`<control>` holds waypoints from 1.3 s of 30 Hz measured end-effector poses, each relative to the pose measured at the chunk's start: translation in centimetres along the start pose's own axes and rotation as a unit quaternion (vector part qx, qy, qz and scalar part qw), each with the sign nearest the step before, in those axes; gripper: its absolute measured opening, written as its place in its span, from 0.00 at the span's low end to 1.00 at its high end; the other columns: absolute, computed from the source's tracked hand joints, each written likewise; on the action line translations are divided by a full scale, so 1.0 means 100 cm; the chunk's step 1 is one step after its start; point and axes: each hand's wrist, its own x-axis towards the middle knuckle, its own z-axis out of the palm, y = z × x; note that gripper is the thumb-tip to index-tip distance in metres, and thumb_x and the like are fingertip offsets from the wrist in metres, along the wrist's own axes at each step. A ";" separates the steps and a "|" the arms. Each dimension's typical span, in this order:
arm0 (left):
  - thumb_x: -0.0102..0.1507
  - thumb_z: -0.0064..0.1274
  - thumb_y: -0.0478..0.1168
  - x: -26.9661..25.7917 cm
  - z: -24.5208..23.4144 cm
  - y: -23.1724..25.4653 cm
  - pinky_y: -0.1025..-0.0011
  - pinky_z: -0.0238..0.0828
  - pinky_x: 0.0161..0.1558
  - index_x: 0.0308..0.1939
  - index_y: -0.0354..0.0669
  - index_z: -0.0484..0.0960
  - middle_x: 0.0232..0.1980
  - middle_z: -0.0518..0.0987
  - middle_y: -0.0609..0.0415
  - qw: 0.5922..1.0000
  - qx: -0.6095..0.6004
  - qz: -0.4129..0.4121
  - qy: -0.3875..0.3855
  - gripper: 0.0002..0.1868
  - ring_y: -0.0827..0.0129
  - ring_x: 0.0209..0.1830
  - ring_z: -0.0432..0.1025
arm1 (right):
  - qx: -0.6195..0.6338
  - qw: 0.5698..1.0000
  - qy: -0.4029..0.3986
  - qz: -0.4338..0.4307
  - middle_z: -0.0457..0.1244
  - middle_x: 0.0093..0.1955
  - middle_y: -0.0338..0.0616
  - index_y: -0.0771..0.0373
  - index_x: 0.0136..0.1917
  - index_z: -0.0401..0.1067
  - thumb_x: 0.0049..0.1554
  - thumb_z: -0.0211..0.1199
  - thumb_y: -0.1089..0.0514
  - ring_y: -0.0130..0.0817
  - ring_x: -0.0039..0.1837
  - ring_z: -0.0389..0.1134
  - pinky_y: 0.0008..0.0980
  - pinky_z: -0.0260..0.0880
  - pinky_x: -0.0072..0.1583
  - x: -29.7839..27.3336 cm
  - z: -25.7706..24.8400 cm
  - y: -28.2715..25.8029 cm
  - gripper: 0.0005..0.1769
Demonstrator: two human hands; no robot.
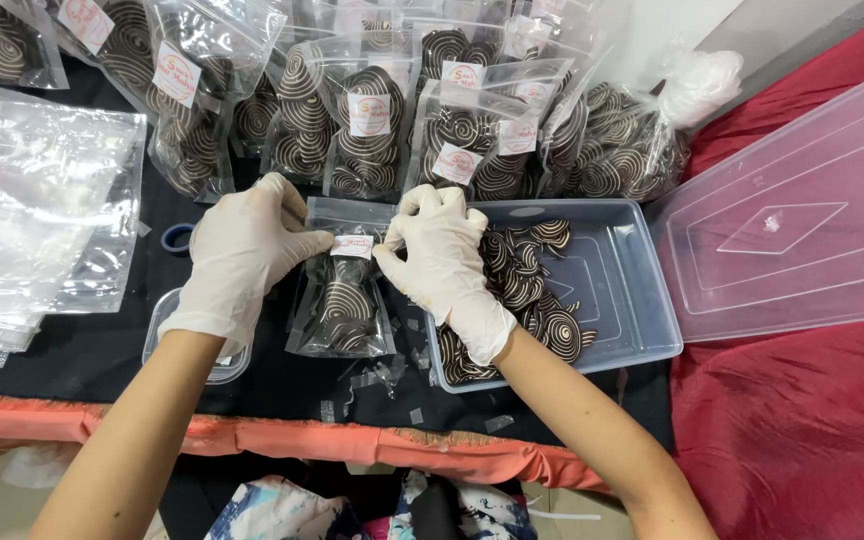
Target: Packing individual spiral-shaped pastries into small plastic bags for retail sale.
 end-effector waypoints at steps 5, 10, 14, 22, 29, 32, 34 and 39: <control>0.51 0.60 0.52 0.016 0.004 -0.002 0.59 0.68 0.48 0.48 0.50 0.73 0.39 0.80 0.58 0.998 0.024 -0.033 -0.057 0.25 0.60 0.47 0.73 | 0.000 1.000 -0.007 0.002 0.51 0.44 0.29 0.48 0.27 0.63 0.40 0.58 0.45 0.35 0.57 0.52 0.41 0.49 0.54 -0.001 -0.005 -0.004 0.10; 0.56 0.55 0.51 0.007 0.001 0.008 0.54 0.68 0.51 0.56 0.44 0.67 0.45 0.79 0.50 0.995 0.031 -0.031 -0.089 0.29 0.55 0.51 0.71 | -0.004 1.000 -0.011 0.000 0.51 0.44 0.29 0.48 0.26 0.63 0.39 0.58 0.44 0.35 0.58 0.51 0.42 0.49 0.54 -0.001 0.001 0.001 0.10; 0.52 0.59 0.49 0.000 0.006 0.002 0.58 0.67 0.49 0.59 0.47 0.64 0.40 0.79 0.57 0.996 -0.057 -0.045 -0.059 0.35 0.60 0.47 0.72 | 0.001 1.000 -0.008 0.005 0.52 0.45 0.28 0.46 0.26 0.65 0.39 0.58 0.44 0.34 0.59 0.51 0.41 0.49 0.55 -0.003 -0.001 0.000 0.09; 0.49 0.59 0.32 -0.036 -0.006 0.006 0.77 0.69 0.36 0.55 0.42 0.71 0.31 0.79 0.50 0.928 -0.366 0.001 0.063 0.29 0.73 0.31 0.72 | 0.067 0.998 0.005 0.020 0.54 0.48 0.24 0.41 0.28 0.68 0.38 0.59 0.42 0.32 0.61 0.51 0.40 0.48 0.58 -0.007 -0.028 0.007 0.06; 0.51 0.58 0.31 -0.057 -0.024 0.027 0.83 0.71 0.28 0.49 0.39 0.77 0.29 0.77 0.50 0.855 -0.488 0.118 0.130 0.21 0.79 0.24 0.70 | 0.554 0.824 0.120 0.002 0.58 0.54 0.45 0.55 0.50 0.62 0.46 0.65 0.46 0.37 0.57 0.59 0.38 0.58 0.59 -0.008 -0.058 -0.002 0.22; 0.53 0.58 0.32 -0.057 -0.021 0.039 0.82 0.73 0.32 0.48 0.38 0.77 0.31 0.77 0.50 0.822 -0.533 0.139 0.145 0.18 0.79 0.26 0.70 | 0.663 0.746 -0.038 0.050 0.55 0.62 0.55 0.58 0.63 0.55 0.39 0.71 0.42 0.48 0.64 0.56 0.50 0.55 0.64 -0.011 -0.061 -0.005 0.44; 0.54 0.58 0.33 -0.051 -0.016 0.041 0.82 0.74 0.34 0.47 0.37 0.77 0.32 0.77 0.51 0.807 -0.553 0.147 0.146 0.18 0.80 0.27 0.70 | 0.659 0.739 -0.115 0.076 0.55 0.60 0.59 0.60 0.64 0.54 0.36 0.74 0.46 0.52 0.63 0.57 0.53 0.55 0.64 -0.011 -0.064 -0.013 0.48; 0.57 0.58 0.43 -0.045 -0.015 0.029 0.74 0.69 0.38 0.55 0.40 0.71 0.39 0.76 0.49 0.856 -0.444 0.184 0.190 0.25 0.71 0.36 0.68 | 0.698 0.712 -0.054 0.057 0.66 0.45 0.43 0.59 0.50 0.69 0.42 0.71 0.63 0.27 0.48 0.66 0.26 0.67 0.52 -0.009 -0.050 -0.015 0.22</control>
